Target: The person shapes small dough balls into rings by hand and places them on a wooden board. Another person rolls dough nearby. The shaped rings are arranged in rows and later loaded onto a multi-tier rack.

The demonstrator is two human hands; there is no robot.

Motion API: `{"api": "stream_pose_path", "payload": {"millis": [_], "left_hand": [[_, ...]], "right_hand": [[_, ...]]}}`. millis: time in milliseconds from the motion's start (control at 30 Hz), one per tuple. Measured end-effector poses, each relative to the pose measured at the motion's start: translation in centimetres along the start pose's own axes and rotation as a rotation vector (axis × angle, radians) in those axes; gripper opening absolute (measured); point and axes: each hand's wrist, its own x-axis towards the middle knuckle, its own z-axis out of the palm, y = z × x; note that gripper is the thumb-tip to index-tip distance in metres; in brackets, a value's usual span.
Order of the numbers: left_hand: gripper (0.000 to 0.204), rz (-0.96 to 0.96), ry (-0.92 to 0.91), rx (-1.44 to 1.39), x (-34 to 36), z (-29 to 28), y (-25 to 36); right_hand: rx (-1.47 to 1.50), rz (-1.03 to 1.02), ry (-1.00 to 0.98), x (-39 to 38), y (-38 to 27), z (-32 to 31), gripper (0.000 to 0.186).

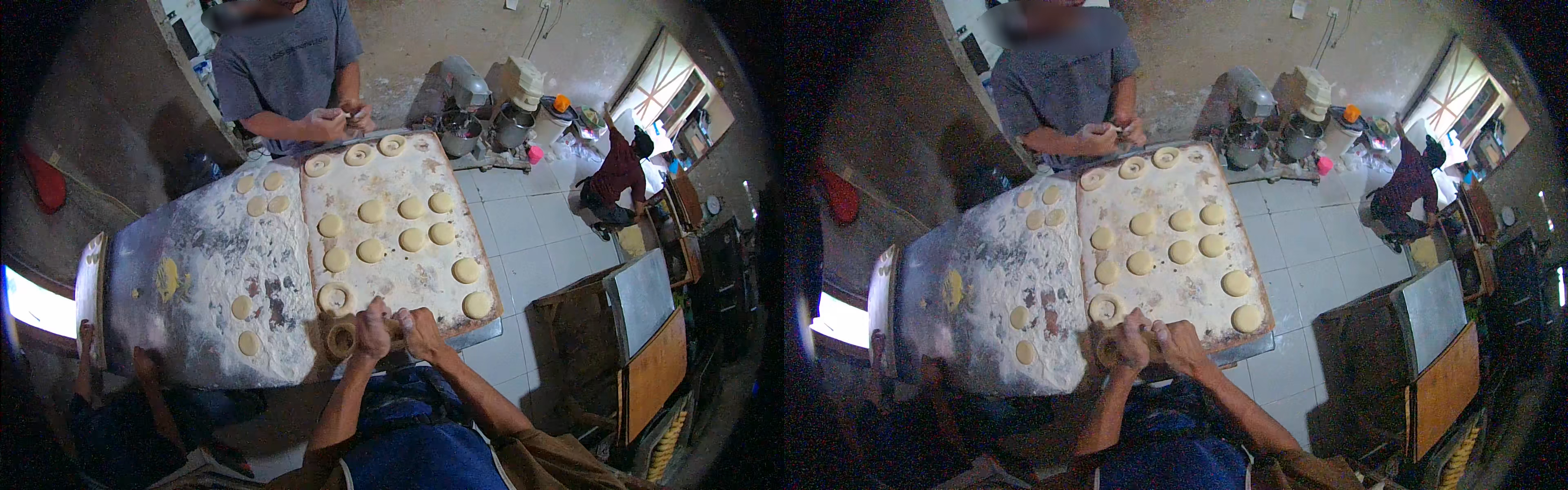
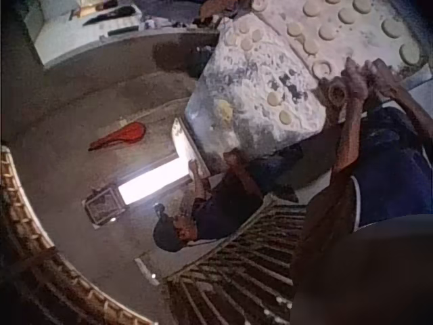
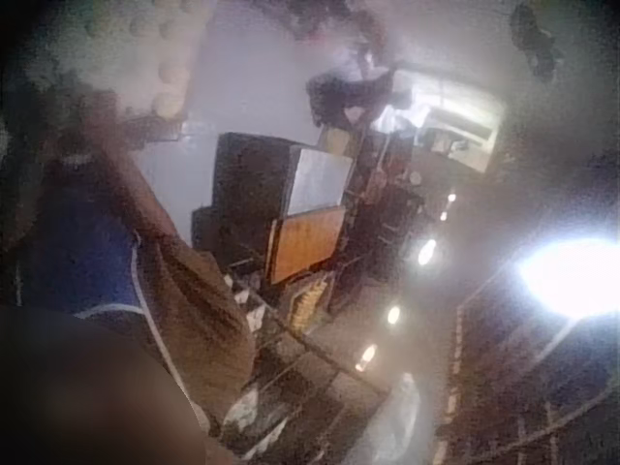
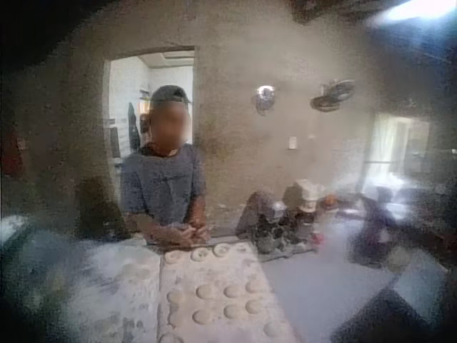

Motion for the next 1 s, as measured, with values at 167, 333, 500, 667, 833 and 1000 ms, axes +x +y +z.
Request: {"api": "stream_pose_path", "payload": {"millis": [167,333,500,667,833,1000], "left_hand": [[0.047,-0.422,-0.017,-0.968,0.7,-0.3,-5.1],[0.044,-0.202,-0.202,-0.973,0.4,-0.2,-7.1],[0.041,-0.316,0.251,-0.576,0.7,-1.0,-8.5],[0.044,-0.141,0.199,-0.273,1.4,-1.9,-9.5],[0.041,-0.234,0.273,0.153,5.1,-2.6,-9.8],[0.022,0.068,-0.044,1.147,7.2,-1.8,4.2]], "right_hand": [[0.056,-0.017,-0.026,0.7,-2.6,-0.5,0.076],[-0.167,-0.01,-0.157,1.1,-1.2,-0.8,0.062],[0.044,-0.095,0.01,1.4,-2.5,-0.3,0.064],[0.492,0.11,-0.062,2.1,-0.1,-0.1,0.045],[-0.045,0.136,-0.028,5.4,-1.8,-1.1,0.042],[-0.457,0.147,0.18,2.9,4.2,-1.3,0.077]]}}
